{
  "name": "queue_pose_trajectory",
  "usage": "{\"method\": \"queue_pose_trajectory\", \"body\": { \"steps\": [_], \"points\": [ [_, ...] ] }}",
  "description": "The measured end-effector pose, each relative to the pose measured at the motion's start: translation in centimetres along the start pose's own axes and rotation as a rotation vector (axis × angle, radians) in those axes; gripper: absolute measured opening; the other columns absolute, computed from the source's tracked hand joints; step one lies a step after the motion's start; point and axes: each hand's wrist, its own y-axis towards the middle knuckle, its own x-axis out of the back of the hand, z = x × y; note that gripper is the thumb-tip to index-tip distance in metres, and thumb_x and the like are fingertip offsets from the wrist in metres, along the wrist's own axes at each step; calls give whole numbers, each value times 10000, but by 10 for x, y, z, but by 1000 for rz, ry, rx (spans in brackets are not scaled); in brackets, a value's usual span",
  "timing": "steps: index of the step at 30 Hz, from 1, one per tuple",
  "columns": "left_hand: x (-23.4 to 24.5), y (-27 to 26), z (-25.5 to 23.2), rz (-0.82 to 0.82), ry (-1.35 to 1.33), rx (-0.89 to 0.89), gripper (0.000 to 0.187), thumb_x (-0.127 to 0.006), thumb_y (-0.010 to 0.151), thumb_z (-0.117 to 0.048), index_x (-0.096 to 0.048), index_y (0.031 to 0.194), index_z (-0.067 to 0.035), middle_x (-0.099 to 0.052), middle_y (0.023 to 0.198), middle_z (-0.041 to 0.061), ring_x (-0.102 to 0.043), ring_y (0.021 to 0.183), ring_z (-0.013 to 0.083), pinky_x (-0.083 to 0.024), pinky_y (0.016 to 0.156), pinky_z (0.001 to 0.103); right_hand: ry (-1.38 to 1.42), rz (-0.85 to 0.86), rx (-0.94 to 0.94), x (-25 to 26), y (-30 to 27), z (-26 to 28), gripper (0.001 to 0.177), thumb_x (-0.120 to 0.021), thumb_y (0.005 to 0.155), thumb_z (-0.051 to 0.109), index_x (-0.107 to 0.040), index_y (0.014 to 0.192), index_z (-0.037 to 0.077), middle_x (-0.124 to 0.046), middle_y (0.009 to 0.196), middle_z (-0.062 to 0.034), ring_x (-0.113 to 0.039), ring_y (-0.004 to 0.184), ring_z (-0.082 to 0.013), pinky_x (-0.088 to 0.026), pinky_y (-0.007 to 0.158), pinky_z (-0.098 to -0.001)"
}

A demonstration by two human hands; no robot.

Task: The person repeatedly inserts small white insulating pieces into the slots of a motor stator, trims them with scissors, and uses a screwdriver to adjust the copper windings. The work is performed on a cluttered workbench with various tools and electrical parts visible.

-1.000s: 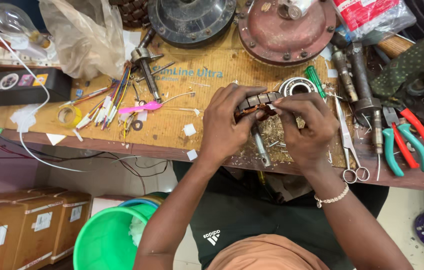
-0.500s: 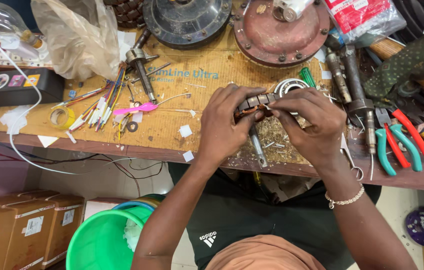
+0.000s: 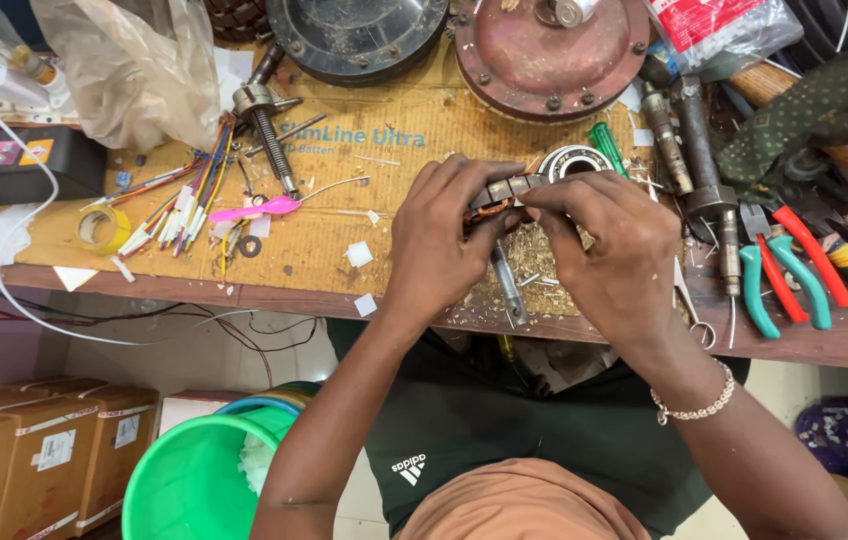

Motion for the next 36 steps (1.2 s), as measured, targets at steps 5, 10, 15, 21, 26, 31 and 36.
{"method": "queue_pose_trajectory", "body": {
  "steps": [5,10,15,21,26,31,36],
  "points": [
    [9,0,7,61,-136,37,491,-788,841,-210,-650,1302,-113,-684,1042,112,-661,999,300,-523,912,406,111,41,-93,4,3,0,171,-829,883,20,-766,1036,61,-751,944,-79,-732,836,-204,-562,729,-336],
    [19,-5,14,152,-201,157,357,-713,973,-272,-688,1295,-121,-717,1095,137,-692,1031,282,-533,931,374,165,27,-26,2,2,-3,178,-841,874,26,-743,1019,54,-766,1017,-67,-746,919,-201,-575,794,-326],
    [23,-3,11,320,-235,309,430,-713,911,-251,-663,1320,-129,-731,1043,144,-709,926,280,-544,864,384,163,76,5,3,-1,-11,166,-836,863,10,-732,980,65,-766,1015,-59,-754,956,-199,-582,815,-317],
    [19,-2,-1,269,-57,102,398,-709,949,-207,-629,1332,-135,-746,1116,149,-716,1013,354,-546,855,439,92,67,83,8,-8,-13,206,-825,814,-20,-748,984,68,-761,1012,-74,-743,967,-228,-582,811,-338],
    [16,-4,-7,297,58,131,409,-701,940,-232,-612,1334,-164,-749,1044,136,-710,950,375,-550,783,462,28,-13,169,5,-13,-9,195,-821,831,-45,-739,983,43,-751,987,-77,-740,948,-229,-585,802,-349],
    [12,-3,-10,263,122,72,382,-685,961,-256,-594,1317,-155,-753,1099,129,-709,966,388,-550,778,483,-83,-46,290,5,-15,-9,198,-836,837,-38,-740,1002,15,-743,975,-96,-744,959,-246,-590,783,-358],
    [10,1,-12,284,156,88,369,-672,959,-266,-598,1302,-153,-756,1079,129,-706,949,398,-544,768,501,-145,-39,340,5,-15,-10,214,-819,854,-55,-734,1047,-18,-732,994,-135,-745,996,-285,-614,812,-364]
  ]
}}
